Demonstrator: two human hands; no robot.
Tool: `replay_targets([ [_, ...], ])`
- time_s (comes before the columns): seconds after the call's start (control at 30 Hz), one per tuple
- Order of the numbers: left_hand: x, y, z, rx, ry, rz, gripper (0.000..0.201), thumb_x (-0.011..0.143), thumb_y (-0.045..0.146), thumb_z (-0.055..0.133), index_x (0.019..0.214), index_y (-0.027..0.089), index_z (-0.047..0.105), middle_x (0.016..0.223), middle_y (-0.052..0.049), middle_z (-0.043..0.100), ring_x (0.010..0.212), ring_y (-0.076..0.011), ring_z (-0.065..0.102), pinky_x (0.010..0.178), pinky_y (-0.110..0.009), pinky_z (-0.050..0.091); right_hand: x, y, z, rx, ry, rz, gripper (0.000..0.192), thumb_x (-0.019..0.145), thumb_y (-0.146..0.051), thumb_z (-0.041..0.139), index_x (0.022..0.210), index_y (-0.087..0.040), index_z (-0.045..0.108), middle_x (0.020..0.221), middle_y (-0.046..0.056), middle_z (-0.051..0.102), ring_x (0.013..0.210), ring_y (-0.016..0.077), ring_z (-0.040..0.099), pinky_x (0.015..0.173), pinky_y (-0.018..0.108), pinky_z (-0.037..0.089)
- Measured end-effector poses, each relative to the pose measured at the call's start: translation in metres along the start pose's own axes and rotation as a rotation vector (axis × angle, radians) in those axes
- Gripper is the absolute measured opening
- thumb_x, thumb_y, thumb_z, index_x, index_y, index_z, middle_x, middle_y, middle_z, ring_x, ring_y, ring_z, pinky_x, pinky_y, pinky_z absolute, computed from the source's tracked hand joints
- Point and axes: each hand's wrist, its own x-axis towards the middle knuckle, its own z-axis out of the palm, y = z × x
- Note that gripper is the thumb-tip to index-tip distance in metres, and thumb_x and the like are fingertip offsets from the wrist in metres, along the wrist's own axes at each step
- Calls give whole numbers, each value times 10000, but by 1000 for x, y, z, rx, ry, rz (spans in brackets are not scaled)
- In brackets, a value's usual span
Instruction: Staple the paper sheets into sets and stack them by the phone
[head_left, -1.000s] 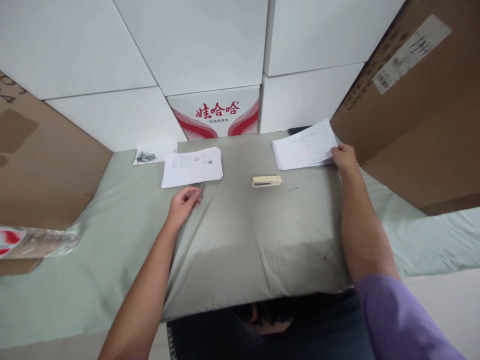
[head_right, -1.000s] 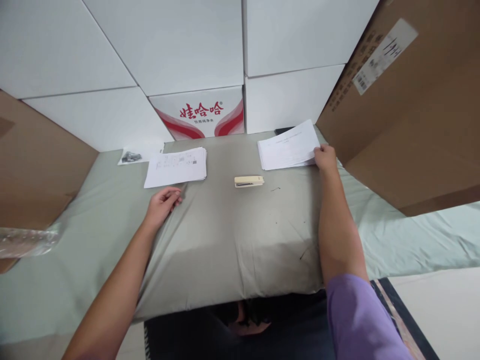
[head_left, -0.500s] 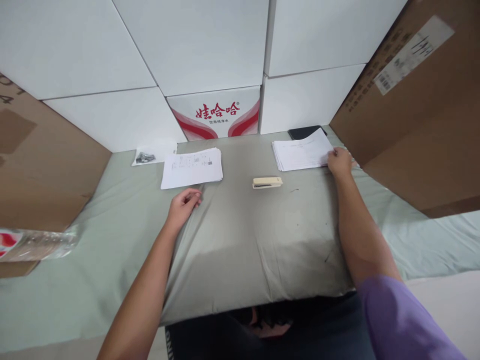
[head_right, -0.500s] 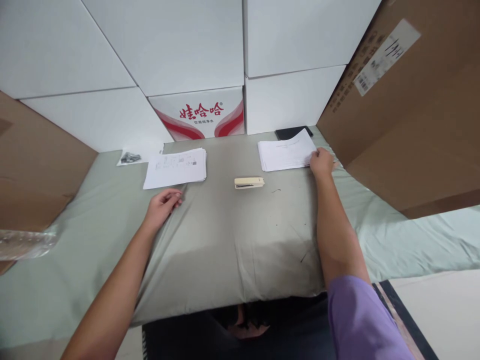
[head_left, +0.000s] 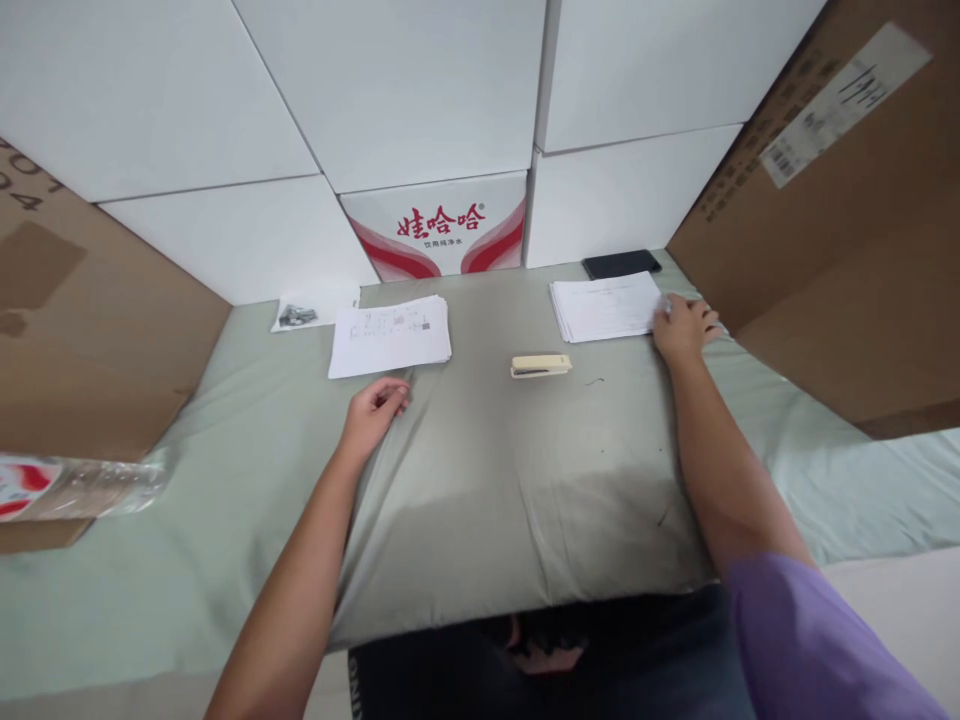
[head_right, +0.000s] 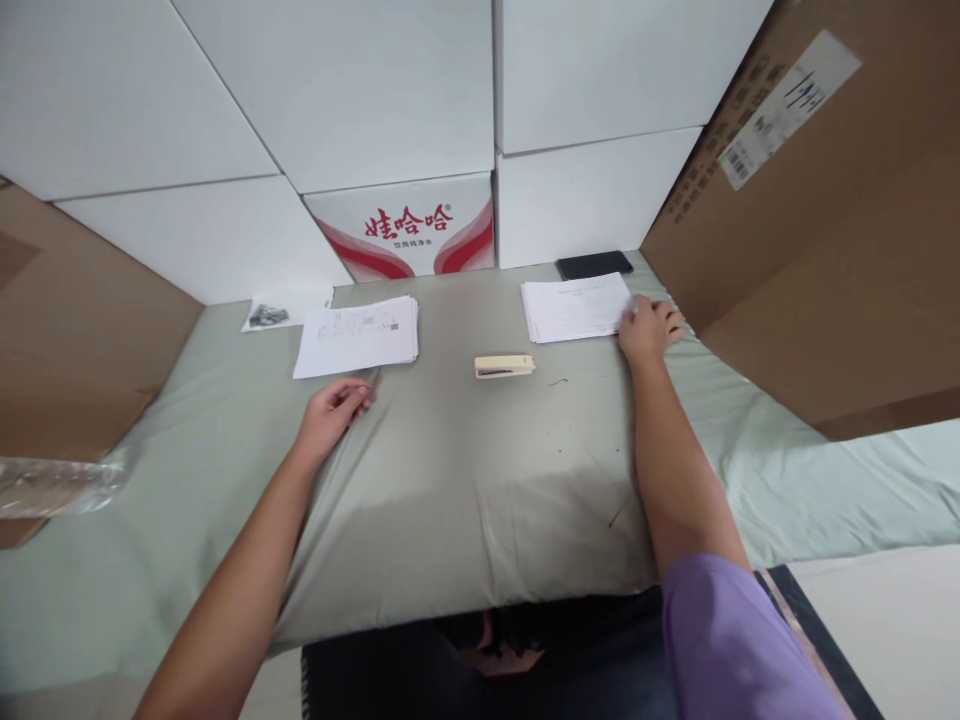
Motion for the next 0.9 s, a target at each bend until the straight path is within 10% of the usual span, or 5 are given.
replay_targets([
  [0.3,0,-3,0,13,-3,18,312,791,463,711,927,183,700,692,-8,673,584,-130,552,603,-269,460,-5,0,-5,-21,-118,-201,550,975,-579,423,1408,-288,598,1457,139,538,1268,398,409,1034,639,333],
  [0.9,2,-11,3,60,-17,87,322,819,489,651,923,188,701,684,-4,651,589,-139,544,617,-267,428,-16,-21,-2,-18,-149,-130,522,995,-414,336,1400,-168,557,1520,192,462,1300,385,362,1071,602,276],
])
